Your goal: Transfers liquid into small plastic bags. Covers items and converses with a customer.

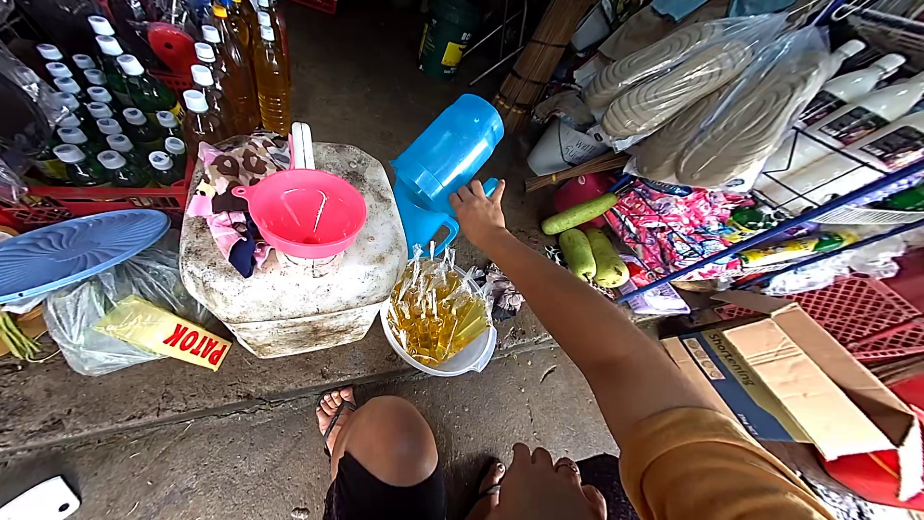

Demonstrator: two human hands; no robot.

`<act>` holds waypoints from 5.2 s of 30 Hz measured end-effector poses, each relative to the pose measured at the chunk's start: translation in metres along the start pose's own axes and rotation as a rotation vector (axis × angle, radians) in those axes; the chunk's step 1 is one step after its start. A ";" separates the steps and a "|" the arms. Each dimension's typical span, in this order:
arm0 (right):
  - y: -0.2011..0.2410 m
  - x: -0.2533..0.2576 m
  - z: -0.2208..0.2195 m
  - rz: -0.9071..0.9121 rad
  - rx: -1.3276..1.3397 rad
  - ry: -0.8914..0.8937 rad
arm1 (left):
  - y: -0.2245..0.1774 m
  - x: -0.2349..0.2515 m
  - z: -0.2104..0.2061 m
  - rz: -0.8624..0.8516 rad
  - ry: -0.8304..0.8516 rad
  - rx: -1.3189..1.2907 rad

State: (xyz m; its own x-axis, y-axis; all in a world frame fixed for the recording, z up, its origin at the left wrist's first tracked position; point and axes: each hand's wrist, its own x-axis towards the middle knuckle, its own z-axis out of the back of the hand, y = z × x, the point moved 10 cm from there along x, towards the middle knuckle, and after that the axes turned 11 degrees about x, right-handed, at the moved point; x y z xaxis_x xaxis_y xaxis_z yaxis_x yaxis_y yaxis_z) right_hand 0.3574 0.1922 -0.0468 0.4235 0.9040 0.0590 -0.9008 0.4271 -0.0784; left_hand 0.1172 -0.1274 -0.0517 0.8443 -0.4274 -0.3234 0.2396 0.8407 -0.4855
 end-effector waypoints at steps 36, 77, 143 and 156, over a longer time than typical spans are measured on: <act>0.002 0.000 -0.002 -0.015 -0.010 0.006 | 0.002 0.001 -0.003 0.002 -0.006 -0.011; -0.161 -0.047 -0.187 -0.685 1.469 0.079 | 0.045 0.004 -0.011 0.247 -0.079 -0.090; -0.088 -0.205 -0.137 -0.217 0.953 -0.206 | 0.130 -0.209 0.060 0.601 -0.729 -0.364; -0.143 -0.317 -0.080 -0.577 1.048 -0.233 | 0.430 -0.548 -0.129 1.471 -1.713 -1.369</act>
State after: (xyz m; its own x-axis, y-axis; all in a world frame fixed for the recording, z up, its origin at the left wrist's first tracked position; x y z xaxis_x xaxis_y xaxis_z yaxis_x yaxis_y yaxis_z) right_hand 0.3598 -0.1536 -0.1342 0.8568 0.5157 0.0056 -0.2728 0.4441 0.8535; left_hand -0.3047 0.4251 -0.1880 -0.2098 0.8383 -0.5032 -0.1581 -0.5370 -0.8286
